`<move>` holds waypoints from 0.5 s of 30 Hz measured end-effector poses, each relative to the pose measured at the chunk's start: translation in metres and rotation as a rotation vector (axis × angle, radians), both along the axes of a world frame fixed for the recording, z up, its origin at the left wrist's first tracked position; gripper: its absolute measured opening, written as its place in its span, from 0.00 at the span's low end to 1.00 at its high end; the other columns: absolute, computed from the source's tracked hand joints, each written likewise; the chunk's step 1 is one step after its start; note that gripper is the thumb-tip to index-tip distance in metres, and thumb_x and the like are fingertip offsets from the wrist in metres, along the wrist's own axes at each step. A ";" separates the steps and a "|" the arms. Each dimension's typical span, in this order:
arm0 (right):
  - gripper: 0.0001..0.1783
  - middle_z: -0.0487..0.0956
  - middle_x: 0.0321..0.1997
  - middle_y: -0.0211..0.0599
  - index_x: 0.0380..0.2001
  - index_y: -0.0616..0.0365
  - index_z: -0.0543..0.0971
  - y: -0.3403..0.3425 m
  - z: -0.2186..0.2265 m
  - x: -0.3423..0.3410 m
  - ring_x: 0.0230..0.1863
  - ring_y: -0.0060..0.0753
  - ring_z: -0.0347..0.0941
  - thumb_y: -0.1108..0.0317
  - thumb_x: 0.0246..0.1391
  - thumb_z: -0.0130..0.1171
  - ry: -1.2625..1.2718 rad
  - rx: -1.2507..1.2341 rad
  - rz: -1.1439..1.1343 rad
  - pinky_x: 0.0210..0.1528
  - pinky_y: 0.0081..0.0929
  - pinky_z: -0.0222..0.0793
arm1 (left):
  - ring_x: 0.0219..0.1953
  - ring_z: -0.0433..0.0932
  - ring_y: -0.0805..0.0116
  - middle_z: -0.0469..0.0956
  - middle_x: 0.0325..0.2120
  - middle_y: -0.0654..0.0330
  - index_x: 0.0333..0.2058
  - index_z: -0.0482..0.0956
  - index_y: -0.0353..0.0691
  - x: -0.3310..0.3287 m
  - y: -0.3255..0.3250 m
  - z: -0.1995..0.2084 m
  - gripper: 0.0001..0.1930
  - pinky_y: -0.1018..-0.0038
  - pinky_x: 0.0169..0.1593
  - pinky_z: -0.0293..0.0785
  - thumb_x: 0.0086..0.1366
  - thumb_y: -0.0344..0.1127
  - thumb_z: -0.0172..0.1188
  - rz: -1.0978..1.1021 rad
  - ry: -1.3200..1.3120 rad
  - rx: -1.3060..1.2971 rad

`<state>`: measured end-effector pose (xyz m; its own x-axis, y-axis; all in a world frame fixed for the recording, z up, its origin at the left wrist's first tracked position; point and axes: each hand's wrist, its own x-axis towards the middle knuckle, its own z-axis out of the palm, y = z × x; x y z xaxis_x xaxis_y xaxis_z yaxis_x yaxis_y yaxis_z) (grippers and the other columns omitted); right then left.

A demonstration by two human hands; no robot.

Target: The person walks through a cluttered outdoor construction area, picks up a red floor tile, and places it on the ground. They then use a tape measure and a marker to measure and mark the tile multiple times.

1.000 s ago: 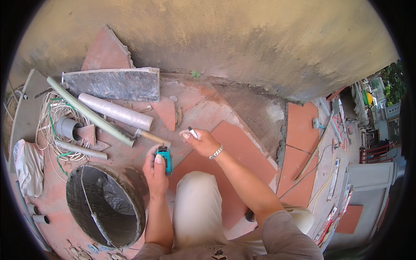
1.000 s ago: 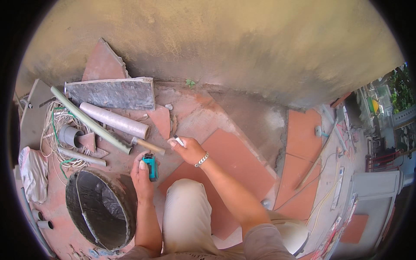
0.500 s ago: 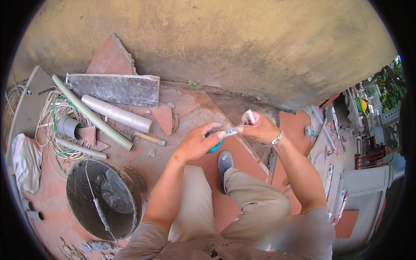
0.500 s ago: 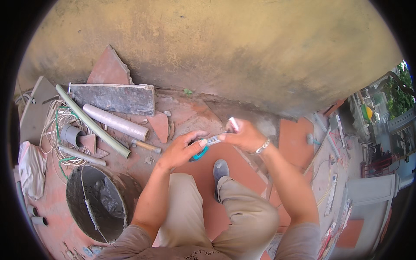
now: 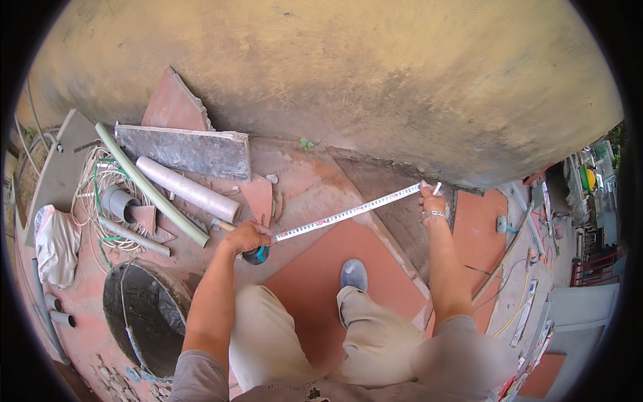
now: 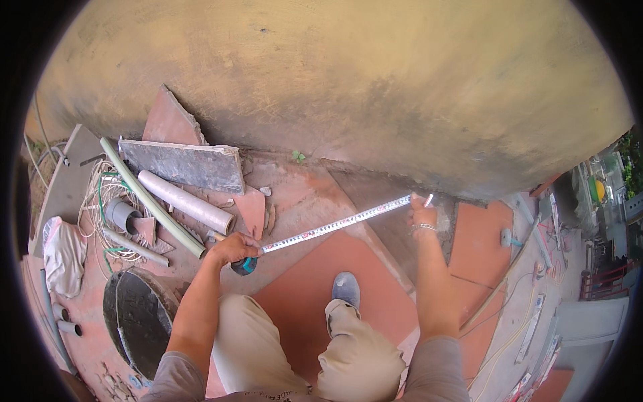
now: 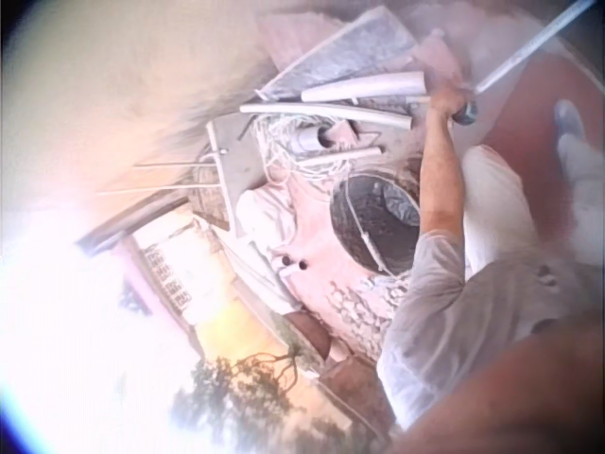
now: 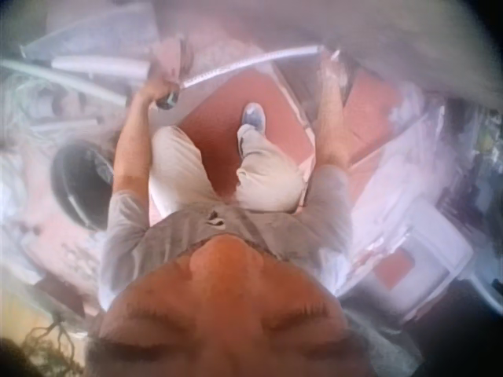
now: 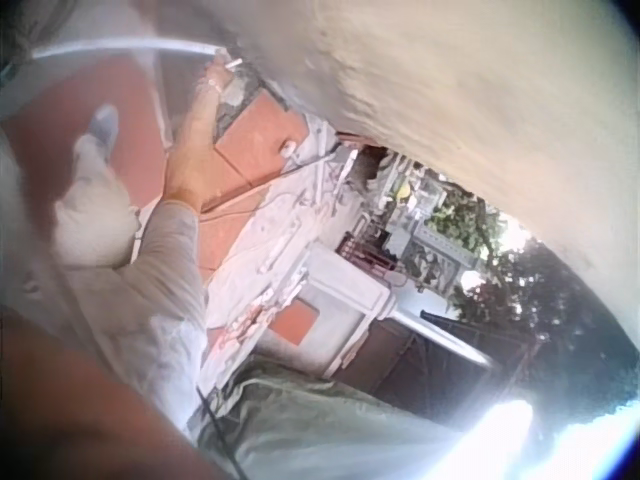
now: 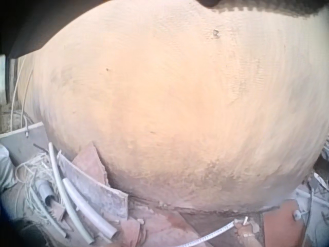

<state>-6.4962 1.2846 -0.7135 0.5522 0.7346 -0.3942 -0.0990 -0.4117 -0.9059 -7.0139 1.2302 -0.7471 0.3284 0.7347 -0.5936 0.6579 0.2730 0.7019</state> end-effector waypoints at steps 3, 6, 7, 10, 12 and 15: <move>0.11 0.73 0.23 0.22 0.35 0.49 0.77 0.017 -0.050 -0.024 0.17 0.16 0.65 0.57 0.58 0.68 0.126 -0.063 -0.015 0.12 0.19 0.54 | 0.33 0.79 0.72 0.85 0.29 0.61 0.39 0.88 0.40 0.001 0.006 -0.009 0.12 0.72 0.42 0.75 0.62 0.41 0.67 0.054 -0.095 -0.111; 0.11 0.74 0.23 0.23 0.35 0.51 0.77 0.032 -0.088 -0.048 0.17 0.17 0.66 0.58 0.59 0.67 0.201 -0.051 -0.011 0.13 0.19 0.55 | 0.33 0.79 0.73 0.85 0.30 0.62 0.39 0.88 0.39 0.009 0.015 -0.018 0.12 0.71 0.42 0.75 0.63 0.41 0.66 0.078 -0.045 -0.130; 0.11 0.74 0.23 0.23 0.35 0.51 0.77 0.037 -0.098 -0.055 0.17 0.17 0.67 0.59 0.59 0.67 0.224 -0.051 -0.022 0.13 0.19 0.55 | 0.33 0.79 0.72 0.85 0.30 0.62 0.39 0.88 0.39 0.015 0.022 -0.022 0.12 0.71 0.42 0.75 0.64 0.41 0.66 0.092 0.006 -0.139; 0.11 0.74 0.23 0.23 0.36 0.52 0.77 0.055 -0.122 -0.064 0.18 0.17 0.67 0.59 0.59 0.66 0.309 -0.083 -0.067 0.13 0.19 0.55 | 0.33 0.80 0.70 0.85 0.30 0.60 0.40 0.88 0.41 0.034 0.036 -0.038 0.13 0.70 0.43 0.75 0.63 0.42 0.65 0.079 0.096 -0.114; 0.11 0.75 0.24 0.23 0.34 0.52 0.77 0.065 -0.135 -0.067 0.19 0.17 0.67 0.59 0.60 0.66 0.329 -0.134 -0.062 0.14 0.19 0.55 | 0.33 0.80 0.69 0.85 0.29 0.59 0.39 0.88 0.43 0.041 0.041 -0.052 0.12 0.69 0.43 0.76 0.63 0.43 0.64 0.077 0.138 -0.072; 0.10 0.76 0.25 0.24 0.32 0.51 0.76 0.077 -0.155 -0.079 0.18 0.16 0.67 0.60 0.61 0.65 0.319 -0.207 0.024 0.14 0.18 0.54 | 0.32 0.81 0.66 0.85 0.28 0.57 0.37 0.88 0.45 0.049 0.039 -0.076 0.12 0.68 0.42 0.76 0.63 0.44 0.63 0.109 0.198 0.015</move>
<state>-6.5748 1.3619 -0.8686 0.3610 0.6326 -0.6852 -0.3510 -0.5885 -0.7283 -6.9651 1.2688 -0.8226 0.1249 0.7686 -0.6274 0.7506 0.3403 0.5663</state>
